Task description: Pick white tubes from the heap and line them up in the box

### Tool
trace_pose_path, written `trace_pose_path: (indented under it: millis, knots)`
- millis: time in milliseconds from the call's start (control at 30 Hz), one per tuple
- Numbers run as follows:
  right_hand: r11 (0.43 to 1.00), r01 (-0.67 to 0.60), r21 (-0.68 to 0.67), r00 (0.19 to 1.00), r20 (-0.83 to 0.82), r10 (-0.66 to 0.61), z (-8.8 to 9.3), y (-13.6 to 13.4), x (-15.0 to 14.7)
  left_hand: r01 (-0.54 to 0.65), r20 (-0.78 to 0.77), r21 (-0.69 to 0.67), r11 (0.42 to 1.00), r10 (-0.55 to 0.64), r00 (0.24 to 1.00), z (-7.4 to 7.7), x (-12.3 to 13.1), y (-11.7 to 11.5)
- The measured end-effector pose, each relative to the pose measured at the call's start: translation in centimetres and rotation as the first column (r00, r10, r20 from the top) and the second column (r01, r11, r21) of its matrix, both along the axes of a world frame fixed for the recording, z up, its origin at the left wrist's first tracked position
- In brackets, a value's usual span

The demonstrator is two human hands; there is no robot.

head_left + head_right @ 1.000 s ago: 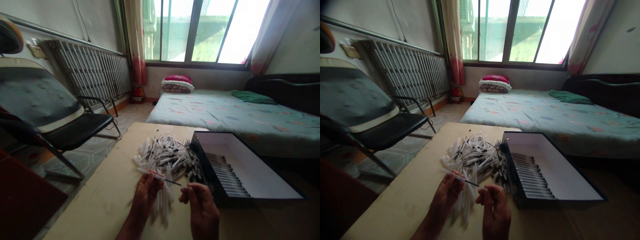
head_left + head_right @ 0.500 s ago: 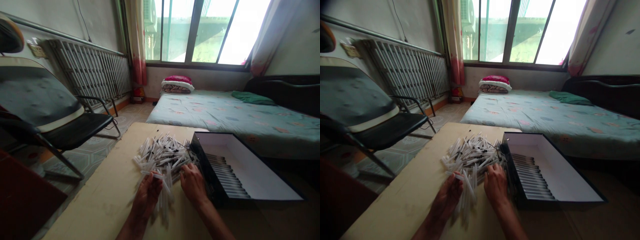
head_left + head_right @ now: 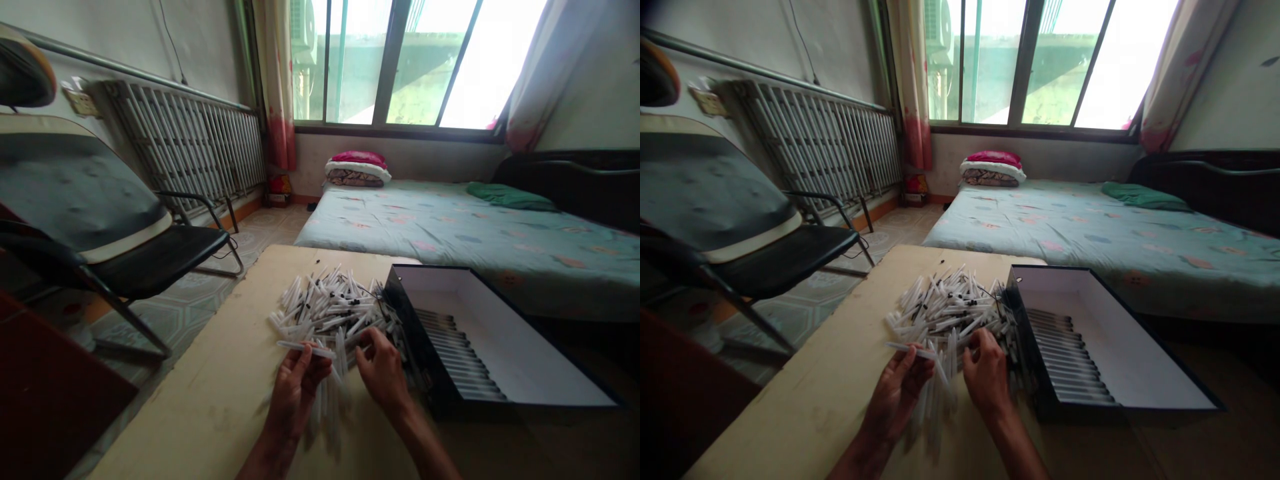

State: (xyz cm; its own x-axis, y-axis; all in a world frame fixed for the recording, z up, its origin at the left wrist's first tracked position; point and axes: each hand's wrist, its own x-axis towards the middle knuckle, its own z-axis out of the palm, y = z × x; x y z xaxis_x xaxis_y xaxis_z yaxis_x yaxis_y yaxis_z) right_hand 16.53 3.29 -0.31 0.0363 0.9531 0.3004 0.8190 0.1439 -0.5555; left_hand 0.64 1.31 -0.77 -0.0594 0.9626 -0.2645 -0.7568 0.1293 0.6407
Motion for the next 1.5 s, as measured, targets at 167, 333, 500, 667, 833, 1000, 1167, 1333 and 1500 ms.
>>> trace_pose_path:
  millis: [167, 333, 500, 667, 833, 1000, 1167, 1333, 1500]
  knots:
    - [0.982, -0.187, 0.030, 0.692, -0.706, 0.153, 0.4, -2.8, -0.8, 0.015, -0.060, 0.025, 1.000, -0.014, 0.998, -0.1, 0.2, -0.2]
    - [0.972, -0.233, 0.031, 0.534, -0.831, 0.154, -0.3, -4.1, -1.4, 0.035, -0.140, 0.071, 0.997, -0.025, 0.990, -0.2, 0.5, -0.5]
    - [0.969, -0.203, 0.138, 0.688, -0.685, 0.241, -1.2, -4.3, -1.1, 0.036, -0.202, 0.073, 0.997, -0.021, 0.979, 0.0, 0.6, -0.5]
    - [0.976, -0.144, 0.165, 0.762, -0.610, 0.216, -1.5, -4.7, -1.2, 0.077, -0.260, 0.097, 0.992, -0.050, 0.964, 0.1, 0.7, -0.6]
    - [0.980, -0.123, 0.157, 0.760, -0.620, 0.195, -1.4, -4.8, -1.5, 0.116, -0.300, 0.115, 0.987, -0.077, 0.951, -0.2, 0.6, -0.6]
    - [0.978, -0.168, 0.126, 0.715, -0.667, 0.209, -1.6, -4.7, -1.6, 0.118, -0.318, 0.125, 0.985, -0.073, 0.945, -0.4, 0.6, -0.6]
    - [0.980, -0.166, 0.113, 0.726, -0.658, 0.199, -1.8, -4.9, -1.6, 0.133, -0.335, 0.126, 0.983, -0.084, 0.939, -0.6, 0.6, -0.6]
    - [0.982, -0.159, 0.099, 0.693, -0.697, 0.182, -1.7, -4.9, -1.6, 0.160, -0.349, 0.143, 0.977, -0.101, 0.932, -0.7, 0.6, -0.5]
    - [0.981, -0.183, 0.066, 0.587, -0.794, 0.162, -1.2, -4.9, -1.7, 0.176, -0.349, 0.159, 0.971, -0.111, 0.931, -0.6, 0.5, -0.5]
